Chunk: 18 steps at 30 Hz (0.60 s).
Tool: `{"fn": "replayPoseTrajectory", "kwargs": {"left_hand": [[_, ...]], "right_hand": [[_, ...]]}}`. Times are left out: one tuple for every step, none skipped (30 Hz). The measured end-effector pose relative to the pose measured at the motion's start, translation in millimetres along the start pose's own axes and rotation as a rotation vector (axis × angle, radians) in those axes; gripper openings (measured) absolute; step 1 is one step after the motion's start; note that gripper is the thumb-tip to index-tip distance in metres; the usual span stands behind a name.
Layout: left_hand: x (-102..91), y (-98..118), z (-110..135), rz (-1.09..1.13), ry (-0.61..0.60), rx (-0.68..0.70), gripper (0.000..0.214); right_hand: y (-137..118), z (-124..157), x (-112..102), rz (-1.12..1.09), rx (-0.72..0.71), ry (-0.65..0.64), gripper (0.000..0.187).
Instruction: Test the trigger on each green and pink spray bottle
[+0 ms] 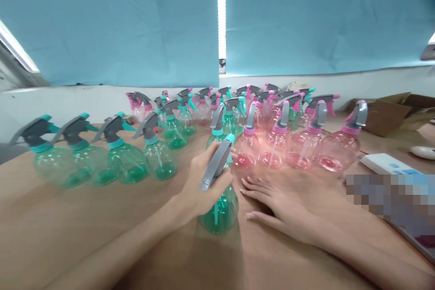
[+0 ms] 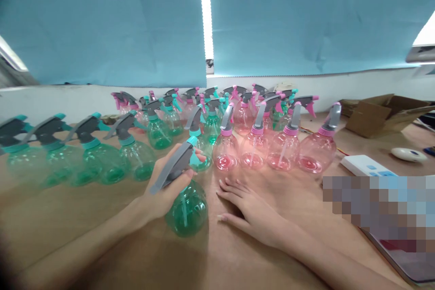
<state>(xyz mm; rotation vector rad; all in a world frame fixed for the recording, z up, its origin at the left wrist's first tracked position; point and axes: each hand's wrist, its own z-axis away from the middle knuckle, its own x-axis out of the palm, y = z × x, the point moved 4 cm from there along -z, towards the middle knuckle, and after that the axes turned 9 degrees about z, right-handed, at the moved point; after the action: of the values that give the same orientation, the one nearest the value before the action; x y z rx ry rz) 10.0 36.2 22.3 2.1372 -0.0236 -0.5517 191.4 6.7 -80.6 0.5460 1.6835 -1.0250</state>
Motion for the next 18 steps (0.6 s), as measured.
{"fn": "replayPoseTrajectory", "kwargs": {"left_hand": [[-0.3, 0.9, -0.2, -0.01, -0.004, 0.001, 0.018], [-0.6, 1.7, -0.4, -0.02, -0.006, 0.0, 0.015], [-0.9, 2.4, -0.5, -0.026, -0.005, 0.001, 0.013], [-1.2, 3.1, -0.5, -0.03, -0.002, 0.001, 0.011], [-1.3, 3.8, -0.5, -0.03, -0.001, 0.004, 0.01], [-1.2, 4.6, -0.3, -0.026, -0.002, 0.01, 0.01], [-1.2, 5.5, 0.0, -0.018, -0.002, 0.016, 0.009], [-1.3, 6.3, 0.5, -0.01, -0.001, 0.024, 0.008], [-1.3, 7.0, 1.0, -0.004, -0.002, 0.028, 0.008], [-1.4, 7.3, 1.6, -0.004, 0.0, 0.03, 0.007], [-1.4, 7.3, 2.2, -0.007, -0.001, 0.028, 0.007], [-1.1, 6.9, 2.6, -0.01, -0.005, 0.024, 0.007], [-0.6, 6.3, 2.8, -0.009, -0.008, 0.022, 0.007], [-0.1, 5.4, 2.9, -0.002, -0.007, 0.019, 0.008], [0.4, 4.2, 2.8, 0.011, 0.0, 0.012, 0.01], [0.9, 2.9, 2.8, 0.026, 0.012, 0.003, 0.013], [1.3, 1.7, 2.8, 0.037, 0.03, -0.007, 0.017], [1.7, 0.5, 2.9, 0.041, 0.05, -0.019, 0.02]], "right_hand": [[0.4, 0.2, 0.1, -0.001, 0.0, 0.001, 0.064], [0.8, 0.4, 0.2, -0.001, 0.001, -0.002, 0.064], [1.1, 0.7, 0.4, 0.001, 0.001, -0.007, 0.064], [1.4, 1.0, 0.6, 0.004, 0.0, -0.013, 0.065], [1.6, 1.3, 0.7, 0.007, -0.001, -0.019, 0.065], [1.7, 1.5, 0.7, 0.008, -0.002, -0.021, 0.066], [1.7, 1.7, 0.6, 0.007, -0.002, -0.021, 0.066], [1.5, 1.7, 0.3, 0.004, -0.003, -0.018, 0.066], [1.3, 1.6, 0.0, 0.001, -0.003, -0.016, 0.065], [1.0, 1.5, -0.3, -0.001, -0.003, -0.015, 0.065], [0.6, 1.3, -0.6, 0.0, -0.002, -0.017, 0.065], [0.2, 1.1, -0.9, 0.002, -0.003, -0.021, 0.066], [-0.2, 0.9, -1.2, 0.005, -0.001, -0.025, 0.066], [-0.5, 0.7, -1.4, 0.008, 0.0, -0.031, 0.066], [-0.7, 0.7, -1.6, 0.011, 0.0, -0.036, 0.066], [-0.9, 0.8, -1.8, 0.012, 0.001, -0.038, 0.066], [-0.9, 0.9, -1.8, 0.012, 0.002, -0.041, 0.066], [-0.9, 1.0, -1.8, 0.011, 0.001, -0.04, 0.066]]}}
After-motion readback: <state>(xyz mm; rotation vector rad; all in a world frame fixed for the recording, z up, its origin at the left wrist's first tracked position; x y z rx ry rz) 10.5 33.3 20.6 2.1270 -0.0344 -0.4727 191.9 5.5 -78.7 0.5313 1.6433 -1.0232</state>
